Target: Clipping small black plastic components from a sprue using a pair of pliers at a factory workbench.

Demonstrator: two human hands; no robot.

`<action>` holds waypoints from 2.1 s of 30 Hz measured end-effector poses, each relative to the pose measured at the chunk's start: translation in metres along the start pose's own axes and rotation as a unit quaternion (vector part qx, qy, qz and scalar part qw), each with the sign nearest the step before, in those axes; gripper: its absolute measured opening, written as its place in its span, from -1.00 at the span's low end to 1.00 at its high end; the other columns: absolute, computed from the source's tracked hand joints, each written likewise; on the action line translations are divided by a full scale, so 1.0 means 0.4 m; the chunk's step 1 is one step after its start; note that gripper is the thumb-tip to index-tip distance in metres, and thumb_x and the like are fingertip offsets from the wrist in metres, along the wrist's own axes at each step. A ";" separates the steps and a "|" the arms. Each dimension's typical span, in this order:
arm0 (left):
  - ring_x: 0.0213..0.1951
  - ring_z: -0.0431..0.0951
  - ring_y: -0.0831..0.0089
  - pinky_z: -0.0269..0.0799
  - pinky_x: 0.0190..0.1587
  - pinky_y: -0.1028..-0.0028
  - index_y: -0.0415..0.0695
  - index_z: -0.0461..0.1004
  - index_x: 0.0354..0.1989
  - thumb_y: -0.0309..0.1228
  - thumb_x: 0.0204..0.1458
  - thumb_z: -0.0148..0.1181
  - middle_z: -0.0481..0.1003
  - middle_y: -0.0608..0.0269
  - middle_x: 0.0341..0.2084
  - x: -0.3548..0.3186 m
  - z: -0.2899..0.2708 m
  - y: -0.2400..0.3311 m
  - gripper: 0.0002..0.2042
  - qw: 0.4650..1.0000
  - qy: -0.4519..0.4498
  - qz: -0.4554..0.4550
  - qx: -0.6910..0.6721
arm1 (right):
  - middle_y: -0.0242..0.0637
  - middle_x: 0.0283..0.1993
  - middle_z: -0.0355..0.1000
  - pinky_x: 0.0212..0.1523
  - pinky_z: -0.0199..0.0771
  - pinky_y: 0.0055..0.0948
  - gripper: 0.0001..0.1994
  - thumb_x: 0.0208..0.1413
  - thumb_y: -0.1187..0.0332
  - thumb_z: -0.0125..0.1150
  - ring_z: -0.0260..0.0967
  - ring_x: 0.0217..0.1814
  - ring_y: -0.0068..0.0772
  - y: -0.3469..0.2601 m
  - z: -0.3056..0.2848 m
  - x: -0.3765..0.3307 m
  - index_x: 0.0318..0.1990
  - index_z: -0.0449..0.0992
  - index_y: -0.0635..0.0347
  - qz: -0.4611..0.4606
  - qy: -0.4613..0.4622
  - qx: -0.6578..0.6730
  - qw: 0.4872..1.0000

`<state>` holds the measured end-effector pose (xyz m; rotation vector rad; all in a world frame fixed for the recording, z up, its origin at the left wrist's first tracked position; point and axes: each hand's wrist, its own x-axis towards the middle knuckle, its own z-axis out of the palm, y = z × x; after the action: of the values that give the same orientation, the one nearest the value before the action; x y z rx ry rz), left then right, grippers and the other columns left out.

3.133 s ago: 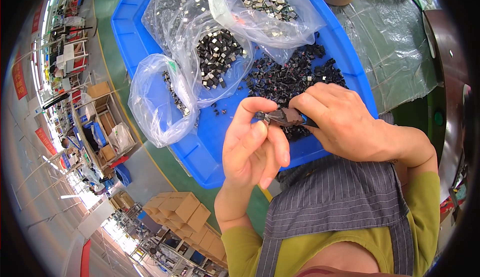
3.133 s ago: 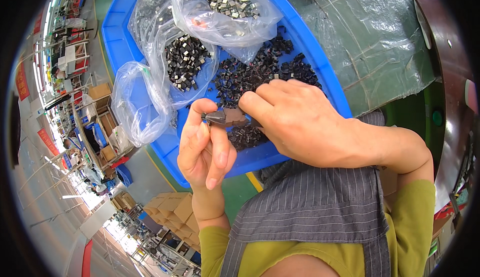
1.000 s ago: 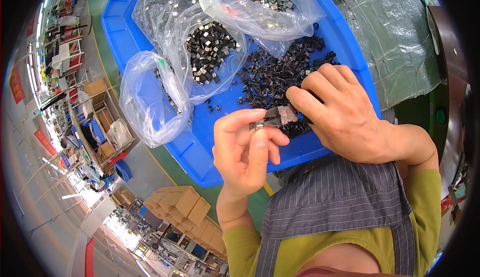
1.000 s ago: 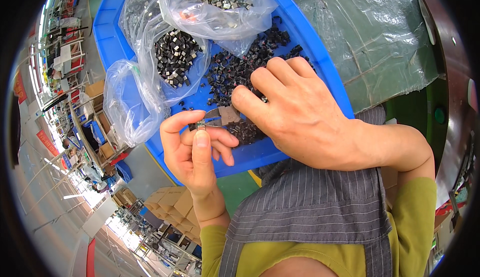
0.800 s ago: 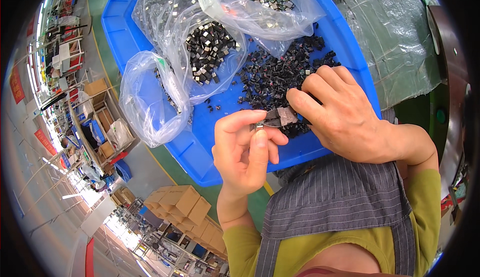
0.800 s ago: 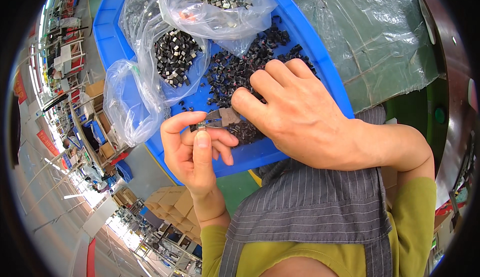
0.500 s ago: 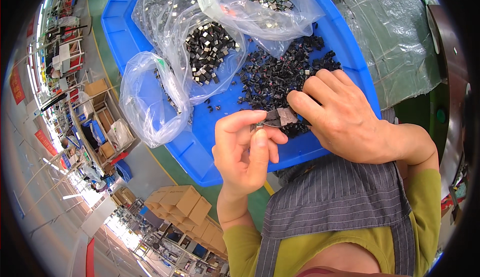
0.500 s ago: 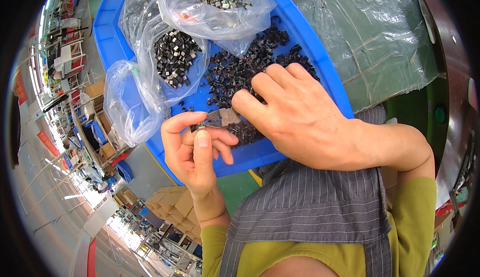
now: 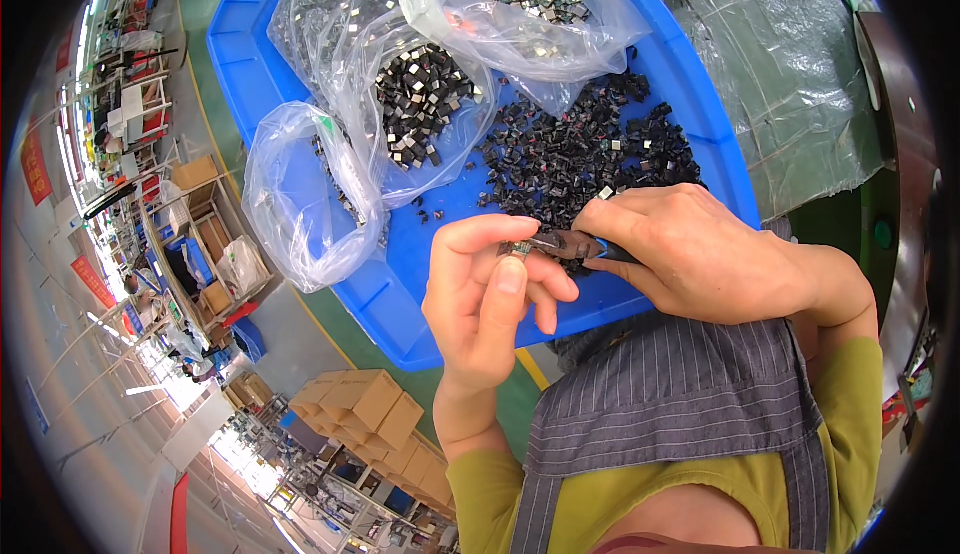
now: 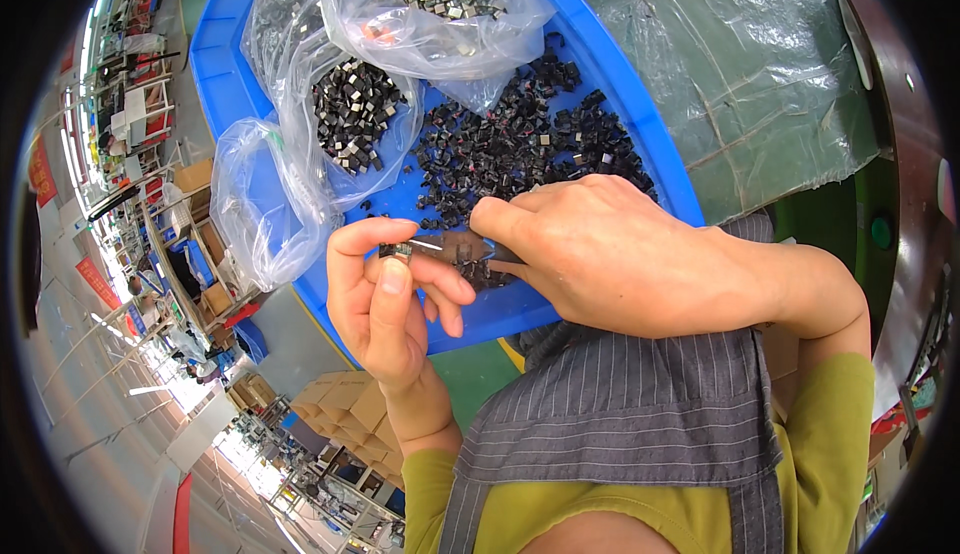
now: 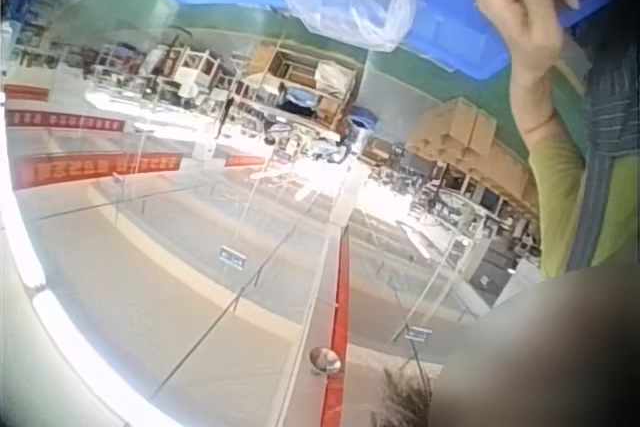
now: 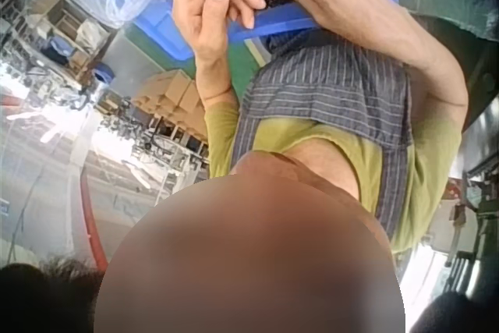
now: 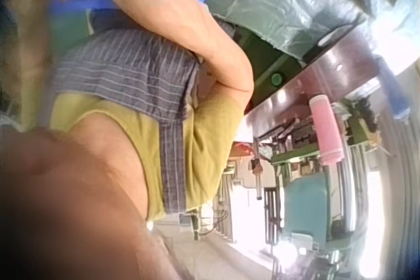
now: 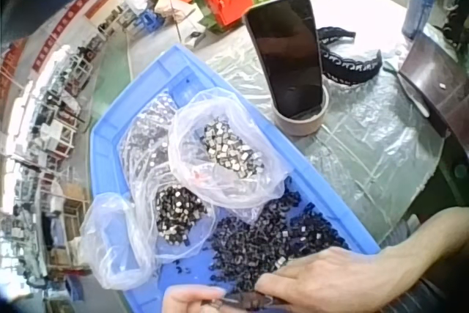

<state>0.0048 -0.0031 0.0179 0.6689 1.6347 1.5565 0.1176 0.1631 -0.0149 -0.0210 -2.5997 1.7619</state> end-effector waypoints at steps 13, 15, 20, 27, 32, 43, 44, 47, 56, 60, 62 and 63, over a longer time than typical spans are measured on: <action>-0.62 0.35 0.61 0.28 -0.53 0.66 -0.31 0.11 0.12 -0.46 0.21 -0.13 0.51 0.09 -0.53 -0.003 -0.003 0.004 -0.66 1.000 -0.019 -0.010 0.007 | 0.02 -0.43 0.41 -0.40 0.36 -0.06 -0.81 0.03 0.45 0.17 0.40 -0.33 0.13 -0.004 -0.014 0.004 -0.30 0.28 0.32 -0.002 -0.016 0.029 0.999; -0.59 0.36 0.61 0.29 -0.52 0.66 -0.31 0.14 0.11 -0.52 0.19 -0.11 0.52 0.08 -0.49 0.000 -0.004 -0.005 -0.67 1.000 -0.013 0.014 0.001 | 0.08 -0.43 0.40 -0.38 0.33 -0.05 -0.82 0.08 0.42 0.13 0.38 -0.31 0.17 -0.012 -0.030 0.010 -0.24 0.30 0.32 0.045 -0.101 0.114 0.987; -0.59 0.37 0.62 0.29 -0.52 0.66 -0.31 0.24 0.04 -0.52 0.17 -0.07 0.52 0.09 -0.48 0.000 -0.015 -0.011 -0.72 0.999 -0.021 0.042 0.008 | 0.11 -0.43 0.40 -0.32 0.31 -0.04 -0.81 0.13 0.39 0.08 0.36 -0.28 0.20 -0.011 -0.034 0.013 -0.18 0.32 0.31 0.038 -0.110 0.130 0.985; -0.62 0.33 0.65 0.23 -0.55 0.68 -0.30 0.23 0.06 -0.48 0.18 -0.06 0.50 0.14 -0.52 -0.003 -0.008 -0.009 -0.71 0.999 -0.030 0.028 0.001 | 0.10 -0.37 0.42 -0.25 0.33 -0.06 -0.78 0.13 0.39 0.06 0.37 -0.22 0.18 -0.018 -0.035 0.014 -0.15 0.31 0.35 0.030 -0.105 0.142 0.984; -0.63 0.31 0.66 0.20 -0.56 0.68 -0.28 0.21 0.08 -0.47 0.19 -0.09 0.50 0.16 -0.53 -0.001 -0.006 -0.010 -0.70 0.999 -0.030 0.023 -0.002 | 0.10 -0.36 0.42 -0.24 0.33 -0.06 -0.79 0.14 0.38 0.05 0.37 -0.20 0.18 -0.014 -0.032 0.012 -0.16 0.31 0.34 0.019 -0.101 0.154 0.983; -0.58 0.37 0.65 0.28 -0.51 0.67 -0.29 0.29 0.01 -0.52 0.18 -0.07 0.52 0.17 -0.50 0.009 0.000 -0.003 -0.75 0.996 -0.010 -0.005 0.085 | 0.10 -0.46 0.42 -0.34 0.33 -0.04 -0.80 0.14 0.35 0.08 0.38 -0.30 0.19 -0.018 -0.031 0.010 -0.23 0.30 0.33 0.062 -0.103 0.114 0.986; -0.55 0.41 0.64 0.33 -0.50 0.64 -0.28 0.37 -0.11 -0.53 0.17 -0.03 0.52 0.19 -0.51 0.012 -0.002 -0.004 -0.83 0.994 -0.008 -0.007 0.105 | 0.10 -0.48 0.41 -0.37 0.32 -0.03 -0.80 0.14 0.36 0.09 0.38 -0.34 0.20 -0.010 -0.022 0.008 -0.24 0.30 0.33 0.045 -0.076 0.101 0.991; -0.56 0.43 0.63 0.36 -0.53 0.59 -0.28 0.41 -0.22 -0.58 0.12 0.01 0.52 0.20 -0.53 0.015 -0.007 -0.022 -0.90 0.989 0.005 0.009 0.148 | 0.09 -0.53 0.40 -0.42 0.31 -0.02 -0.79 0.12 0.37 0.11 0.38 -0.38 0.20 -0.004 -0.020 0.008 -0.25 0.29 0.34 0.038 -0.049 0.070 0.996; -0.63 0.46 0.32 0.34 -0.59 0.48 -0.33 0.45 -0.28 -0.69 -0.09 0.21 0.51 0.11 -0.54 0.024 -0.004 -0.056 -0.82 0.853 0.088 0.327 0.398 | 0.07 -0.54 0.39 -0.44 0.30 -0.02 -0.78 0.11 0.37 0.13 0.37 -0.39 0.21 -0.008 -0.008 0.010 -0.25 0.29 0.34 0.016 -0.011 0.104 0.994; -0.62 0.47 0.34 0.38 -0.56 0.49 -0.35 0.47 -0.25 -0.65 -0.09 0.24 0.54 0.09 -0.50 0.015 -0.008 -0.058 -0.81 0.849 0.086 0.334 0.401 | 0.07 -0.46 0.41 -0.42 0.31 -0.04 -0.78 0.12 0.37 0.12 0.38 -0.34 0.18 -0.007 -0.007 0.004 -0.23 0.29 0.34 -0.002 0.007 0.080 0.997; -0.60 0.50 0.33 0.42 -0.54 0.48 -0.34 0.49 -0.25 -0.64 -0.10 0.24 0.55 0.08 -0.48 -0.006 -0.009 -0.053 -0.80 0.850 0.104 0.332 0.394 | 0.08 -0.46 0.41 -0.41 0.32 -0.04 -0.79 0.12 0.37 0.12 0.38 -0.34 0.18 -0.022 -0.027 0.006 -0.23 0.29 0.34 0.059 0.004 0.103 0.993; -0.58 0.52 0.33 0.46 -0.51 0.47 -0.33 0.50 -0.24 -0.64 -0.10 0.24 0.55 0.06 -0.45 -0.010 -0.010 -0.052 -0.79 0.852 0.122 0.333 0.385 | 0.08 -0.46 0.41 -0.41 0.32 -0.04 -0.79 0.13 0.37 0.11 0.39 -0.34 0.18 -0.027 -0.035 0.008 -0.23 0.29 0.33 0.120 0.002 0.124 0.985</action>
<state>0.0066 -0.0112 -0.0019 1.6633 2.4141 1.4095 0.1145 0.1723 0.0003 -0.3516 -2.4413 2.1480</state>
